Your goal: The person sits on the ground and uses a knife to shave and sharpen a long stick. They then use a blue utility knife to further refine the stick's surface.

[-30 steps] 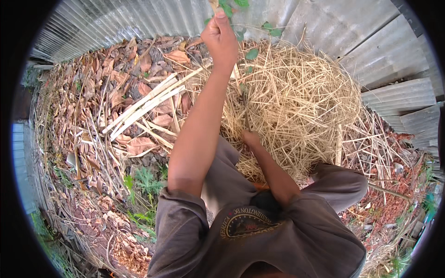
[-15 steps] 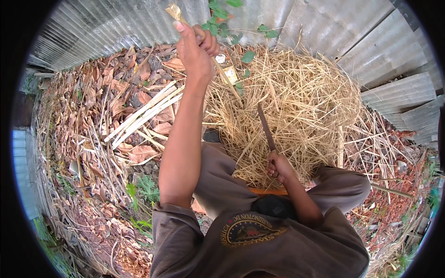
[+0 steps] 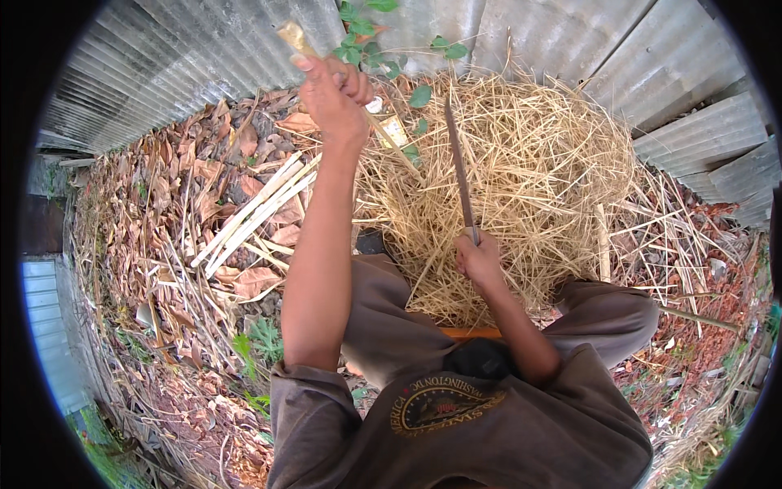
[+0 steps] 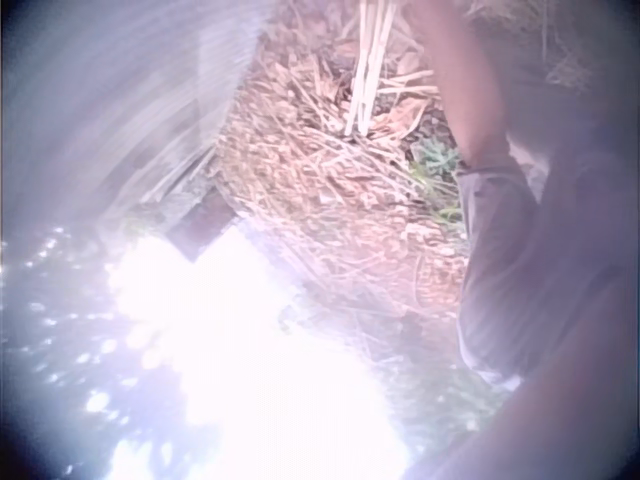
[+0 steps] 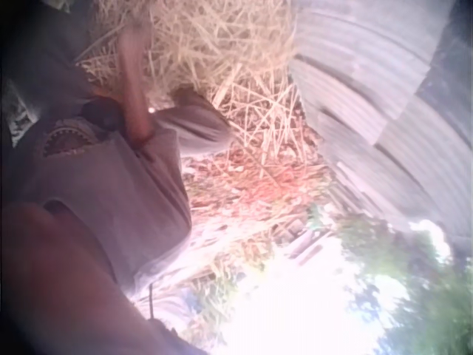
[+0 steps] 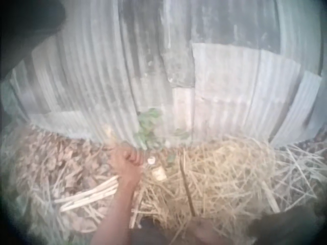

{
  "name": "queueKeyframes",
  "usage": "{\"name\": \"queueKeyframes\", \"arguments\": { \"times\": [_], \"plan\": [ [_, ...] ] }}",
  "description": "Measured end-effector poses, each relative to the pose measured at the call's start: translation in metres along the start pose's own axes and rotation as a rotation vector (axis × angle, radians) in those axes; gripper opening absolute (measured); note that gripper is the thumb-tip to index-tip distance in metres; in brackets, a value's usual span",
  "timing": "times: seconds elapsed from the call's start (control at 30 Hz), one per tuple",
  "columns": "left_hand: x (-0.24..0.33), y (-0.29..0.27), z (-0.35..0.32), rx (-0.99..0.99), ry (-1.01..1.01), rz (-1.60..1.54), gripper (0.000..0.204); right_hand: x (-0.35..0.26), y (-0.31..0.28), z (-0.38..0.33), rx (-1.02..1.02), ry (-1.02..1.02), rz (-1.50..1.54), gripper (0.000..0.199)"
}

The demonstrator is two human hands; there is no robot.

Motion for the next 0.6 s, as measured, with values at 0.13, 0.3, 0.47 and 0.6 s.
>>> {"name": "queueKeyframes", "arguments": {
  "times": [0.13,0.3,0.47,0.6],
  "plan": [
    [0.01,-0.032,0.013,0.094,0.048,0.191,0.061,0.009,0.03,0.007,-0.032,-0.108,-0.207,0.024],
    [0.027,-0.05,0.011,0.235,0.029,0.136,0.064,-0.036,0.099,-0.007,-0.056,-0.382,-0.299,0.024],
    [0.034,-0.056,-0.001,0.372,0.023,0.065,0.067,-0.028,0.127,-0.002,-0.025,-0.45,-0.271,0.023],
    [0.037,-0.064,0.003,0.366,-0.01,0.045,0.068,0.002,0.111,0.025,-0.021,-0.156,-0.364,0.023]
  ]
}}
Point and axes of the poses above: each hand's wrist, its own z-axis towards the middle knuckle, its own y-axis out of the palm, x = y × z, the point moved 5 cm from there along z, towards the middle knuckle, and after that the axes turned 12 degrees about -z, right-handed, at the moved point
